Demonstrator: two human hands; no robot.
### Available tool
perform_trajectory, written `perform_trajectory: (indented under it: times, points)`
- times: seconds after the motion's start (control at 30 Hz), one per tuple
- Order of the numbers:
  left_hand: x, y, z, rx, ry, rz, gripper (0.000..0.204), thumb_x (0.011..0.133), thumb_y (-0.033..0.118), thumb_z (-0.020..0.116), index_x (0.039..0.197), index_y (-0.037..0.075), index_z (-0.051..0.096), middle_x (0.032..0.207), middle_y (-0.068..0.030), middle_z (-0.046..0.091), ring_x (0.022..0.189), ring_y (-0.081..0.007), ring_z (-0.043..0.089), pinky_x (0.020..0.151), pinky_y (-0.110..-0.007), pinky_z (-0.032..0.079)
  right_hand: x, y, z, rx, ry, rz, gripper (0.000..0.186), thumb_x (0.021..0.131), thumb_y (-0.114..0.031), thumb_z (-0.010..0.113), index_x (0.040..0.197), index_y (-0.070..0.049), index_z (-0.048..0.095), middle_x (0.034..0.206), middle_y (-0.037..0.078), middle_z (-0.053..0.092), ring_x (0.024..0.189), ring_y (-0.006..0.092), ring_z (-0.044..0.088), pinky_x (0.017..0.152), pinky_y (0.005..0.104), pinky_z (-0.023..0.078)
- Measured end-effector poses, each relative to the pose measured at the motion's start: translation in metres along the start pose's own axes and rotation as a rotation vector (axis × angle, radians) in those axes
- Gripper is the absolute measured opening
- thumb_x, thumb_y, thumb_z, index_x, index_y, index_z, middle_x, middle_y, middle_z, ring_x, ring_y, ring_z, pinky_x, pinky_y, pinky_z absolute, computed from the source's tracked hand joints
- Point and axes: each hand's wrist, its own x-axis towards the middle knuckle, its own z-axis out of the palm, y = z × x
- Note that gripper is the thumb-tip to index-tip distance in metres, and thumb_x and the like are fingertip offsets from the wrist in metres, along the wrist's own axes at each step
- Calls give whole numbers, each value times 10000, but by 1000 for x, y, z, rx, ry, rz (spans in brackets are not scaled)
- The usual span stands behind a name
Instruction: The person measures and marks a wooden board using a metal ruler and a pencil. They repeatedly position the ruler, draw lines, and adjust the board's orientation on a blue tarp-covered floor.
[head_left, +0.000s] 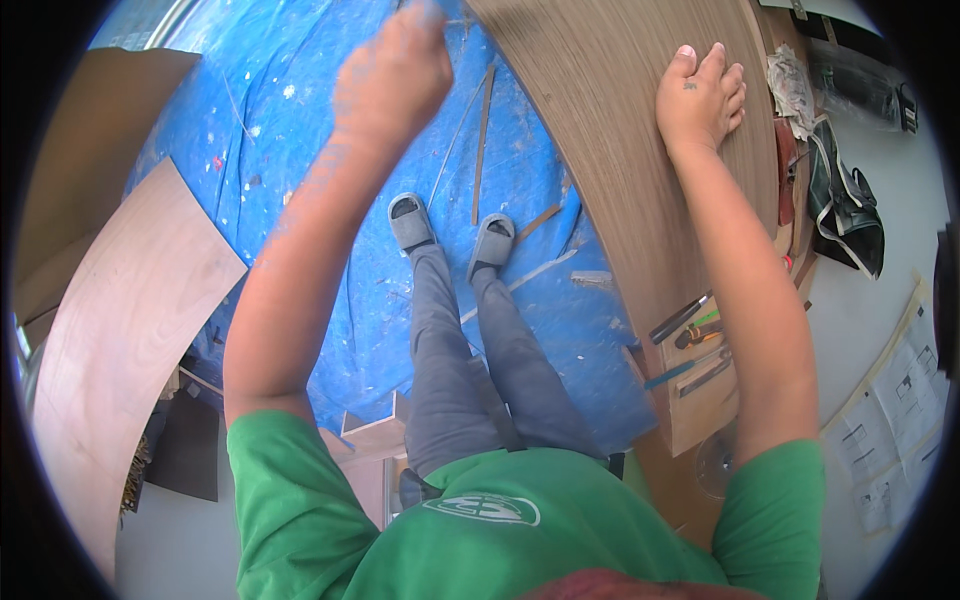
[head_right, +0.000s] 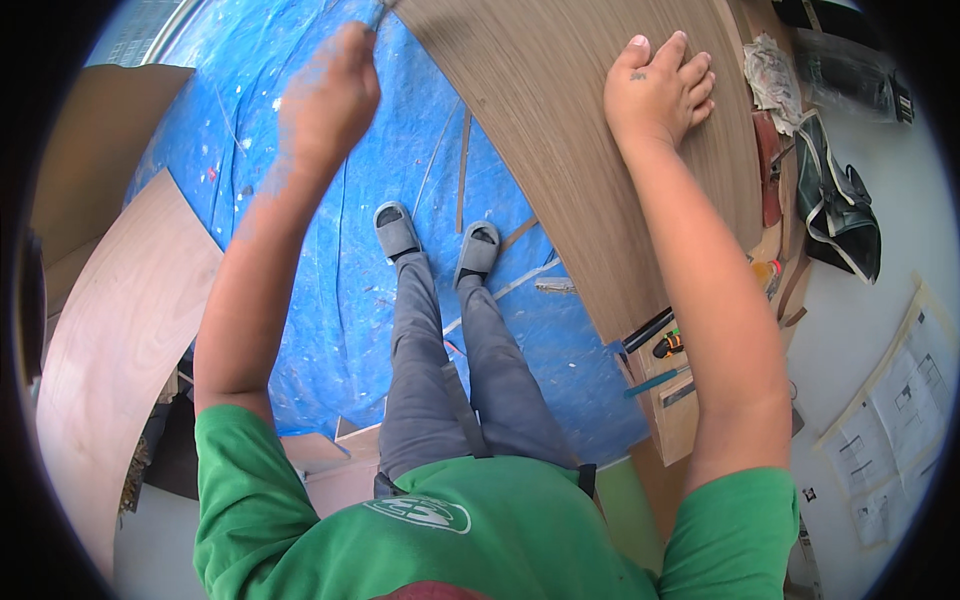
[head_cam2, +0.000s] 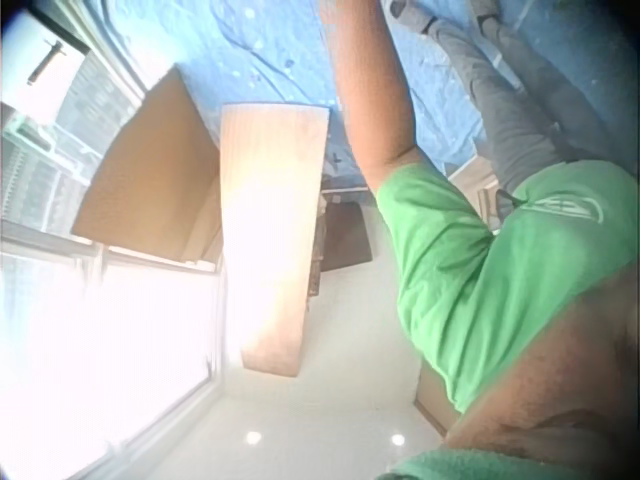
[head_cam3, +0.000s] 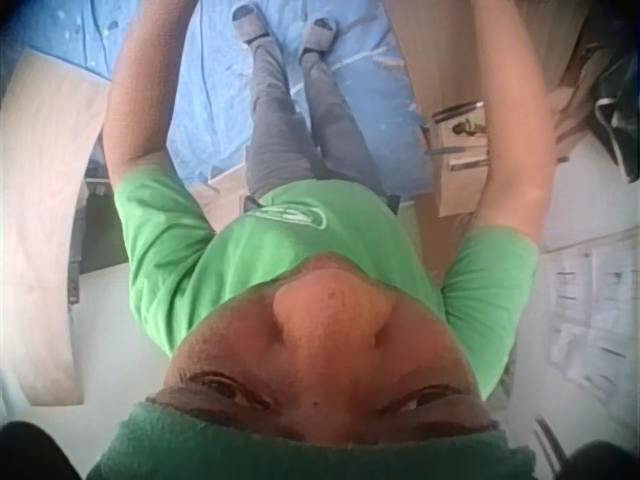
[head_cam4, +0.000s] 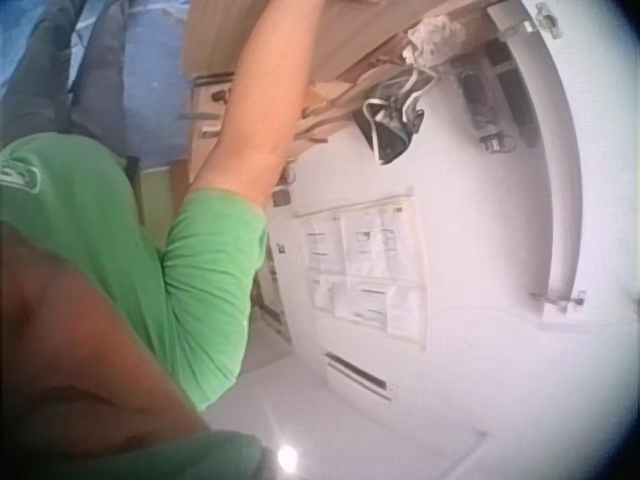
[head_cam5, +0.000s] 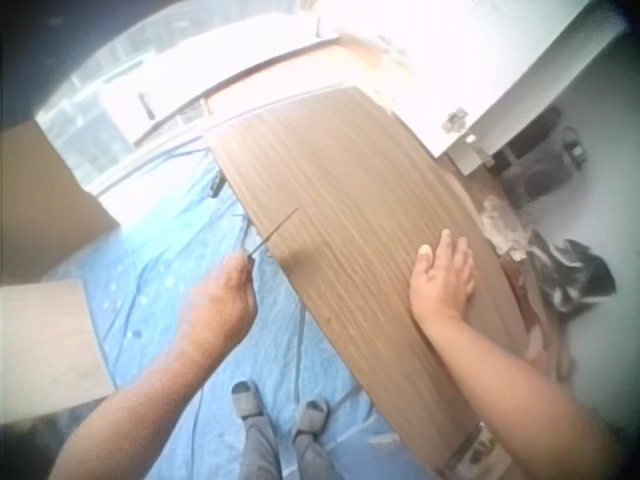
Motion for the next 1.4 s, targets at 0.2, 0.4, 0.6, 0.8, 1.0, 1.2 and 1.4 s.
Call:
perform_trajectory:
  times: [0.2, 0.4, 0.6, 0.8, 1.0, 1.2, 1.4]
  points:
    - [-3, -1, 14, 65, -127, -43, 127, 987, 164, 530, 1073, 76, 558, 932, -211, 688, 821, -451, 679, 704, -540, 549, 0, 0, 5, 25, 22, -1, 731, 1038, -546, 382, 1594, -71, 358, 1648, 313, 252, 1538, 492, 193, 1244, 615, 129]
    - [-97, 73, 9, -76, -360, 178, 142, 875, 77, 601, 1000, 84, 535, 842, -113, 589, 721, -338, 674, 627, -457, 562, 5, 15, 16, 15, 39, -28, 753, 1025, -566, 387, 1598, -79, 353, 1649, 323, 238, 1537, 508, 183, 1238, 637, 120]
    - [-149, 112, 7, -186, -584, 381, 173, 856, 104, 628, 1010, 83, 551, 880, -77, 581, 771, -282, 672, 669, -418, 560, 0, 12, 28, -395, 272, 6, 542, 1063, -397, 463, 1467, -41, 522, 1460, 295, 522, 1368, 404, 503, 1136, 539, 378]
    - [-101, 79, 7, -355, -231, -1, 204, 967, 254, 677, 985, 51, 665, 785, -113, 670, 692, -303, 675, 608, -421, 520, 1, -8, -3, -154, -13, 117, 665, 1056, -463, 414, 1582, -56, 392, 1639, 278, 312, 1529, 438, 275, 1244, 586, 198]
    - [-46, 58, 25, -446, -31, -531, 432, 935, 462, 749, 913, 32, 709, 732, -129, 707, 667, -287, 678, 640, -406, 531, 1, -13, 3, -133, 22, 103, 662, 1052, -467, 419, 1575, -61, 407, 1634, 273, 327, 1523, 437, 282, 1245, 586, 195]
    - [-87, 98, 36, -570, -105, -594, 446, 862, 429, 852, 828, 23, 669, 632, -4, 568, 607, -96, 516, 588, -295, 460, -1, -10, 1, -126, 32, 112, 662, 1052, -470, 416, 1574, -63, 411, 1633, 274, 332, 1524, 436, 281, 1246, 585, 194]
    - [-140, 138, 38, -524, -230, -338, 526, 761, 434, 921, 926, 20, 641, 696, -53, 572, 603, -155, 528, 572, -326, 463, -1, -12, 2, -129, 44, 103, 664, 1052, -470, 413, 1576, -62, 408, 1633, 272, 334, 1525, 432, 284, 1246, 584, 194]
